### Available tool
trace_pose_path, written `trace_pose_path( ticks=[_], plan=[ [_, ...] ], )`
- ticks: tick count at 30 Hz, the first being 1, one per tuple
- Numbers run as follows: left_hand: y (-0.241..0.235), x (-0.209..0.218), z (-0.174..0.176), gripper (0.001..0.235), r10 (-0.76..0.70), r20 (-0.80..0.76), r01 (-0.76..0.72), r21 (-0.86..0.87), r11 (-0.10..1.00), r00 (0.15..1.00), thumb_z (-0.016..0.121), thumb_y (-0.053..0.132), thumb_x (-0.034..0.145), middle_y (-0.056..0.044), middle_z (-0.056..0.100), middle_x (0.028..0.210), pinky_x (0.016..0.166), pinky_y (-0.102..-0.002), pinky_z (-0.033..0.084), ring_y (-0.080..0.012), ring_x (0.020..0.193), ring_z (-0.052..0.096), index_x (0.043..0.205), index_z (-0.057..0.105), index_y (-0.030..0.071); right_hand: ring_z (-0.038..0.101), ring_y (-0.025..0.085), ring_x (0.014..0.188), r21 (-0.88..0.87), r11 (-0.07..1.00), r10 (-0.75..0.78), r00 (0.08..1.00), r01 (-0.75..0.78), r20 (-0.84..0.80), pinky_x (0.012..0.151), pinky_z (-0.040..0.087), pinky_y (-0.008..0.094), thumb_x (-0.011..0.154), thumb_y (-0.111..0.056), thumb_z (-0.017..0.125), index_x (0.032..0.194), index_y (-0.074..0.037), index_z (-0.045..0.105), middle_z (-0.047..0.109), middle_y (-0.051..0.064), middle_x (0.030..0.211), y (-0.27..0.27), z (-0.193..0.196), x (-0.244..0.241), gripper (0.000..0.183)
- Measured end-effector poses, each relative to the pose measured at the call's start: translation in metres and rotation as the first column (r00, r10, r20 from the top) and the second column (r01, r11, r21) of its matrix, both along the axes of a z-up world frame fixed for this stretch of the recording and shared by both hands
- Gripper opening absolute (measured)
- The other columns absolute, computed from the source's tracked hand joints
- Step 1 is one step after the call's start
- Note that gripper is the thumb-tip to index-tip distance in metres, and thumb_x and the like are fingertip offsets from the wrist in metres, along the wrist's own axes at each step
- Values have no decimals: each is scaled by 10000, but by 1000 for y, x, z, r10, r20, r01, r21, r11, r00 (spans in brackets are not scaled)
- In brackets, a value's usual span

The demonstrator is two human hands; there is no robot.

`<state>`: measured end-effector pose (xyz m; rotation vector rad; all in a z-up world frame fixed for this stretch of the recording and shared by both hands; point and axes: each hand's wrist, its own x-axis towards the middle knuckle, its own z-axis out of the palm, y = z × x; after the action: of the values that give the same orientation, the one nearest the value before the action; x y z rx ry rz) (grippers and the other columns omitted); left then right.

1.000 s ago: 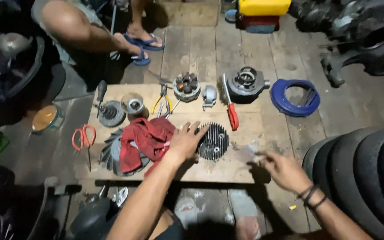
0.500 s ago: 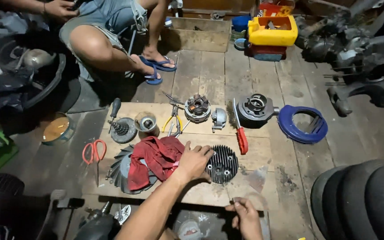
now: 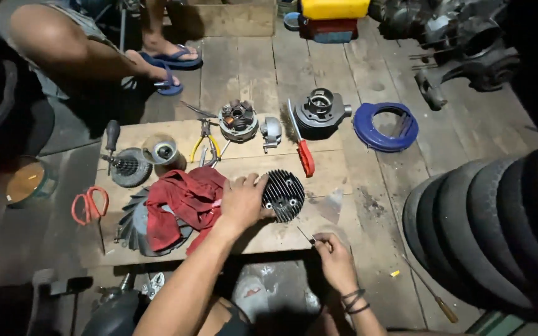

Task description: Cleaning the holes of a motorcycle cylinder head using a thin wire to remove debris.

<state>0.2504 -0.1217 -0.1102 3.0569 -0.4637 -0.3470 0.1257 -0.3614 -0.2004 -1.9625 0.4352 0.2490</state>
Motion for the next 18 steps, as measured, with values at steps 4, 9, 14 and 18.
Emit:
trace_pose_path(
  ticks=[4,9,14,18],
  plan=[
    [4,2,33,1011,11,-160,-34,-138,990,987,830,492,763,-73,302,1642,1177,-705,209,-373,1470,318,1595,275,339,706,198,885,-153,987,51,998,-54,-23,830,484,315,945,-344,576,1054,-200,740,802,7,957,15,-14,3,244],
    [11,6,21,861,5,-221,-36,-137,990,975,749,485,853,-78,285,1649,1160,-733,228,-387,1493,283,1580,318,318,739,340,875,-289,947,145,989,-137,4,772,504,422,1001,-351,516,1083,-213,674,801,74,921,18,-20,6,225],
    [12,11,16,842,7,-261,-38,-113,993,965,691,545,866,-28,359,1622,1140,-755,223,-384,1462,353,1587,284,385,727,369,929,-288,942,180,984,-172,1,779,512,438,1011,-358,485,1082,-191,668,798,96,948,26,-11,18,258],
    [4,8,17,724,45,-237,-77,-128,989,970,656,544,873,-80,411,1583,1203,-717,168,-363,1378,479,1518,412,324,726,367,987,-246,957,159,987,-151,11,862,511,432,1018,-326,469,1080,-187,668,807,60,1051,36,-17,27,251]
  ],
)
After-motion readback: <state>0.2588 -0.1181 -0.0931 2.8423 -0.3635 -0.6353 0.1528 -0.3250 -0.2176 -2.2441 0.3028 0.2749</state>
